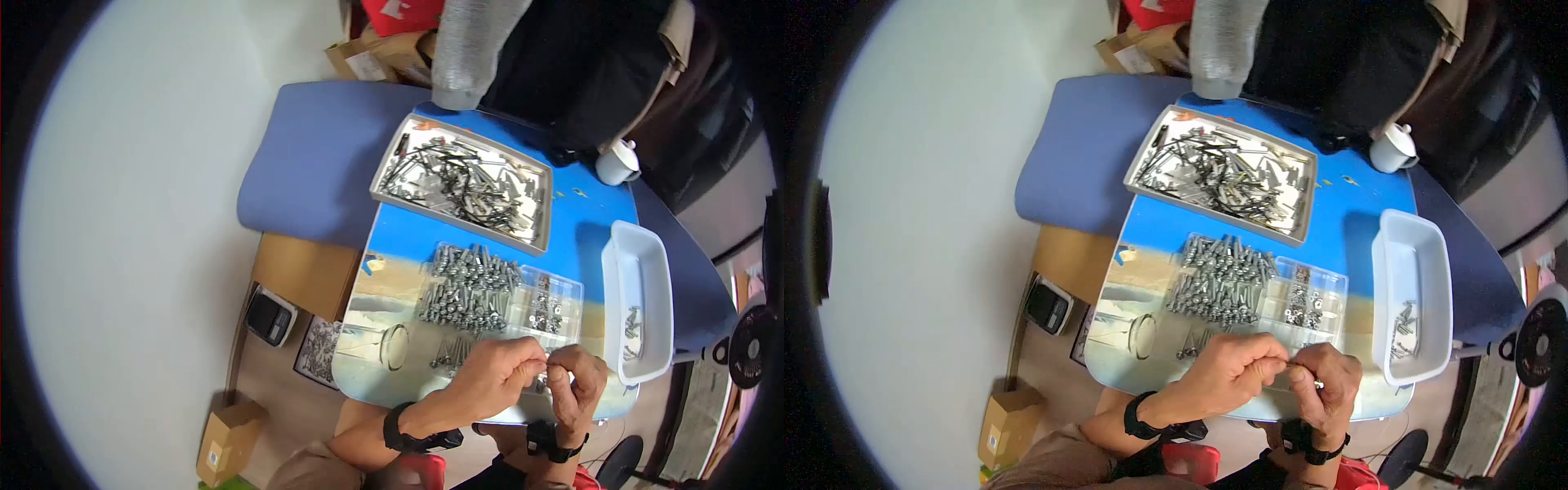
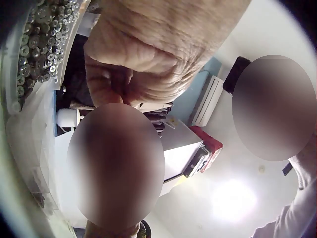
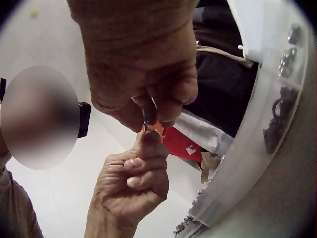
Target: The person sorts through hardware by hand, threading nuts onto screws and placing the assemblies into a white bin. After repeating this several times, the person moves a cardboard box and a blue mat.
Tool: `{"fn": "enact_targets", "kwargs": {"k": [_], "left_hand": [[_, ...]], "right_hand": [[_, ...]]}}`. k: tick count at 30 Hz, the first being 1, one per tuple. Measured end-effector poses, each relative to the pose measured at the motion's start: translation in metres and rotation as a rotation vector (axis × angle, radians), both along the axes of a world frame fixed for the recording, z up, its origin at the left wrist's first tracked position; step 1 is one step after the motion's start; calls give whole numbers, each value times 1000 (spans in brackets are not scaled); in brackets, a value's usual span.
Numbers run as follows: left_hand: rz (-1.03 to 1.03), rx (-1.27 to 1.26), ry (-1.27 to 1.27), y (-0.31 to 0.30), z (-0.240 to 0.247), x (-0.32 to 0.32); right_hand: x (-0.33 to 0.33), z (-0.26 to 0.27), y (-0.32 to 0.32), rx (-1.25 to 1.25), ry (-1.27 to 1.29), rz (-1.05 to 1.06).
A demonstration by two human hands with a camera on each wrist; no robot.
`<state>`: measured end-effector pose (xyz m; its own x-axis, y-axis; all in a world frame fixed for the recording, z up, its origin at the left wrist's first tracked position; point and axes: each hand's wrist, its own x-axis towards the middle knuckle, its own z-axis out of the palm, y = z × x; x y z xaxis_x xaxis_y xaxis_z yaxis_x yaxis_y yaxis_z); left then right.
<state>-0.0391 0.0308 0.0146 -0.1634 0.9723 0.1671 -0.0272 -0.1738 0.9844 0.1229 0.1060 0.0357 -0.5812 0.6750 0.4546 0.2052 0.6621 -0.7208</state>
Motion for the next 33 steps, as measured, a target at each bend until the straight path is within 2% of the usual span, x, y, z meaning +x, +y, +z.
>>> {"fn": "enact_targets", "kwargs": {"k": [3, 10, 14, 18, 22, 25, 33], "left_hand": [[-20, -44, -22, -1, 3, -1], [-52, -117, -20, -3, 5, 1], [-33, -105, -7, -4, 5, 0], [-42, -103, 25, -4, 4, 2], [-8, -135, 4, -4, 6, 4], [-21, -134, 14, -3, 8, 3], [2, -92, 72, -4, 10, 3]], "right_hand": [[-8, 8, -1, -30, 82, 36], [3, 0, 9, -68, -29, 119], [-7, 12, 1, -136, 68, 46], [6, 5, 8, -56, -32, 135], [6, 0, 10, -96, -42, 140], [1, 7, 6, -135, 44, 73], [9, 0, 12, -60, -78, 155]]}}
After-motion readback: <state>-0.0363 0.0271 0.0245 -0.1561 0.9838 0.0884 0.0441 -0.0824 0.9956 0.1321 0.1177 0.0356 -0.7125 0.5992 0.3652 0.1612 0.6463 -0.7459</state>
